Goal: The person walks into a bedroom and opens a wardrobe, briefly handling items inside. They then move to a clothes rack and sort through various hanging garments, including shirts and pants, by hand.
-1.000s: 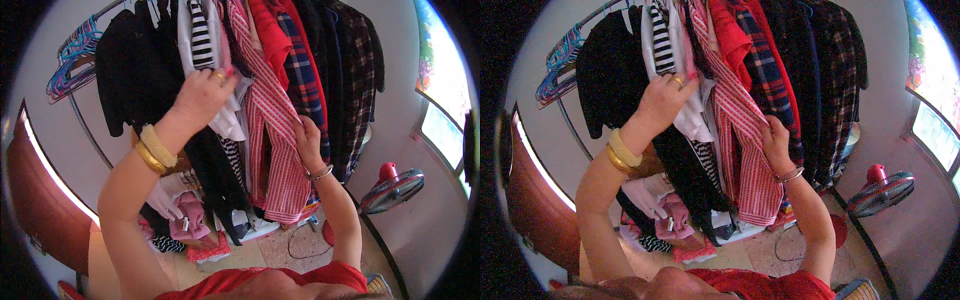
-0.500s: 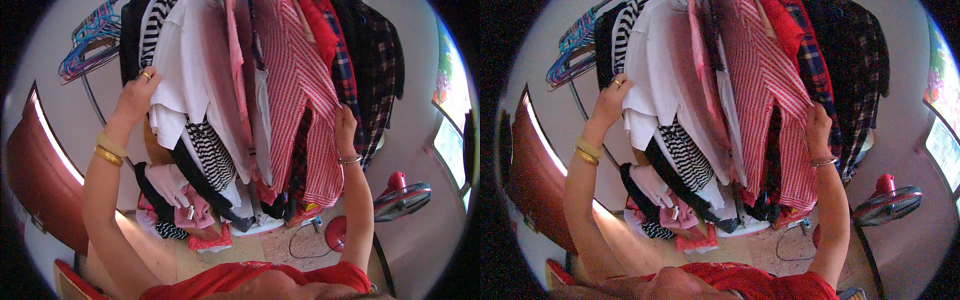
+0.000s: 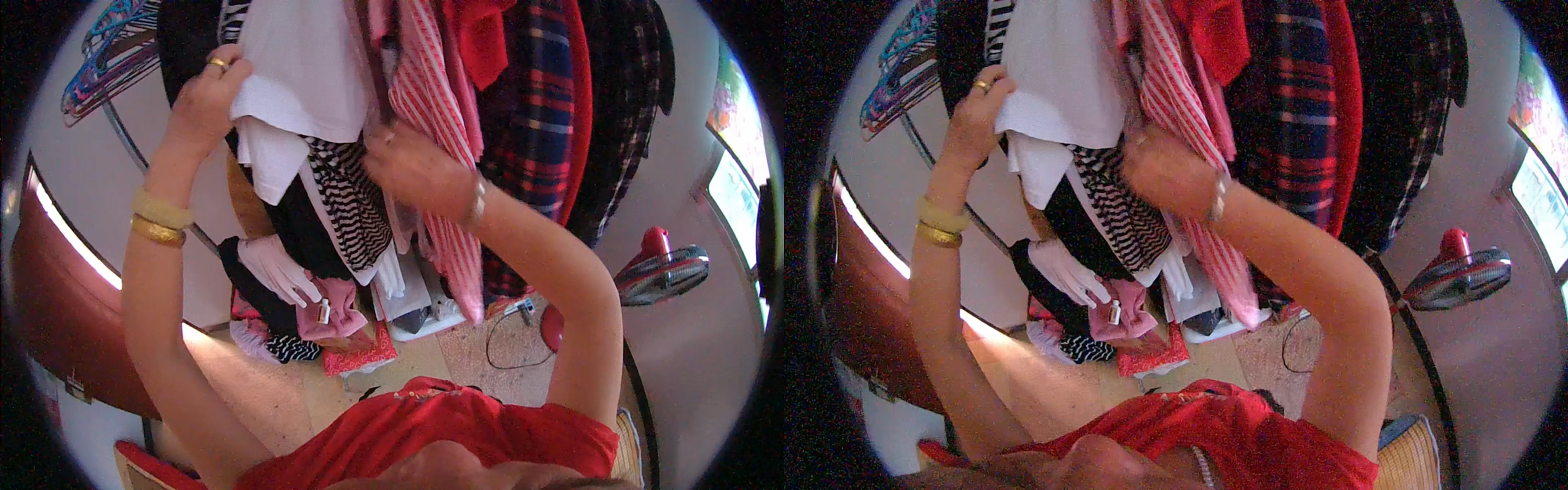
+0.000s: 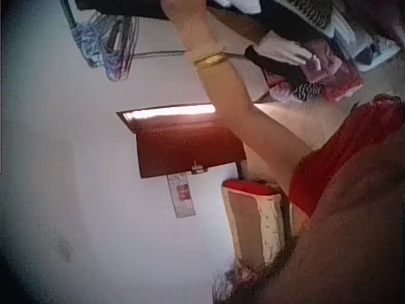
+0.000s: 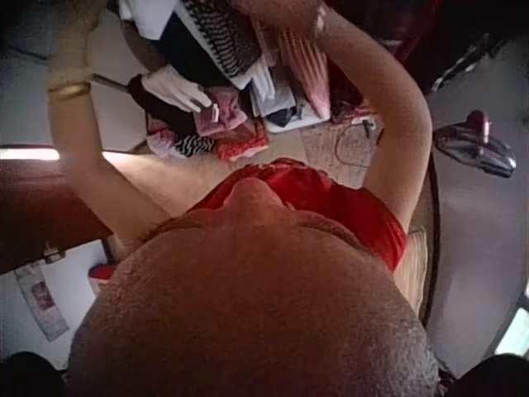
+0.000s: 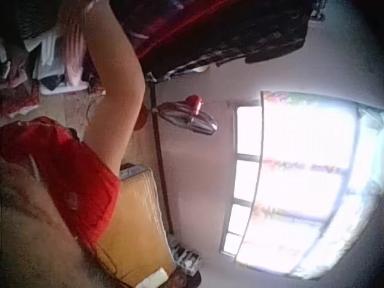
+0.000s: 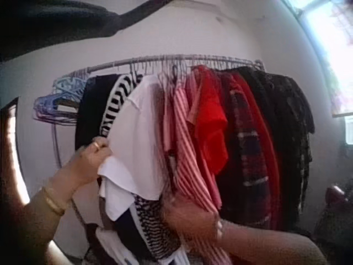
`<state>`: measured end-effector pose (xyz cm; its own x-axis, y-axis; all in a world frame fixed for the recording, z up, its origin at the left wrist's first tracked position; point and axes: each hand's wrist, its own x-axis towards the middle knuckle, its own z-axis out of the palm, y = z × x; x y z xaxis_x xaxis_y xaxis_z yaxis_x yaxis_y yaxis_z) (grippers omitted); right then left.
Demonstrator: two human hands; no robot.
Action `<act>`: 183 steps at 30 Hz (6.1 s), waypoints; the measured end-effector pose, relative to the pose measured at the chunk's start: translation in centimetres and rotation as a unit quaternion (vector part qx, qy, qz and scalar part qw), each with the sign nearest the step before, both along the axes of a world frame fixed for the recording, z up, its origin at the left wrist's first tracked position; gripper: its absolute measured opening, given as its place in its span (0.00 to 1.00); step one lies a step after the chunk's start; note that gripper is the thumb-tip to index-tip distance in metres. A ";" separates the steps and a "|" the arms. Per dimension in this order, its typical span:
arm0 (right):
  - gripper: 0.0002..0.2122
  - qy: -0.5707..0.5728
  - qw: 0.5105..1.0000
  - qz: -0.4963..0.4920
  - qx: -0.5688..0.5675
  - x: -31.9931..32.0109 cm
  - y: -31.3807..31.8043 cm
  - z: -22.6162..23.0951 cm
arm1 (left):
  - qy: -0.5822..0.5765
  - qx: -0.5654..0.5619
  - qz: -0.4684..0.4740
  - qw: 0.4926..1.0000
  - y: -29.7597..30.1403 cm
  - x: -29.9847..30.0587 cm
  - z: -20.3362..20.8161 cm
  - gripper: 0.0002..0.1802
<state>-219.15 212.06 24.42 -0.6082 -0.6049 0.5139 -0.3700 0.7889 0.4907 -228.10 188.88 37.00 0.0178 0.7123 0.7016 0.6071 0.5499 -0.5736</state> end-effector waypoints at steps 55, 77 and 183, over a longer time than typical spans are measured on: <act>0.20 -0.387 0.280 0.236 -0.847 -2.8 13.8 -6.8 | 0.127 0.061 0.121 0.983 2.5 3.5 0.4 0.13; 0.18 -0.137 0.449 0.225 -0.854 1.9 16.2 -6.3 | -0.061 -0.092 0.220 0.969 2.0 -3.4 -8.8 0.08; 0.30 -0.226 0.531 0.336 -0.744 -5.3 17.0 2.9 | -0.521 0.531 -0.343 0.574 -1.7 -8.7 -4.3 0.15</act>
<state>-224.42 229.08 27.32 -0.7764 0.1078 0.6209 -0.6284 -0.2060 -0.7501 -236.76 187.20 32.71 -0.7841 -0.0500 0.6187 0.5993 -0.3200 0.7337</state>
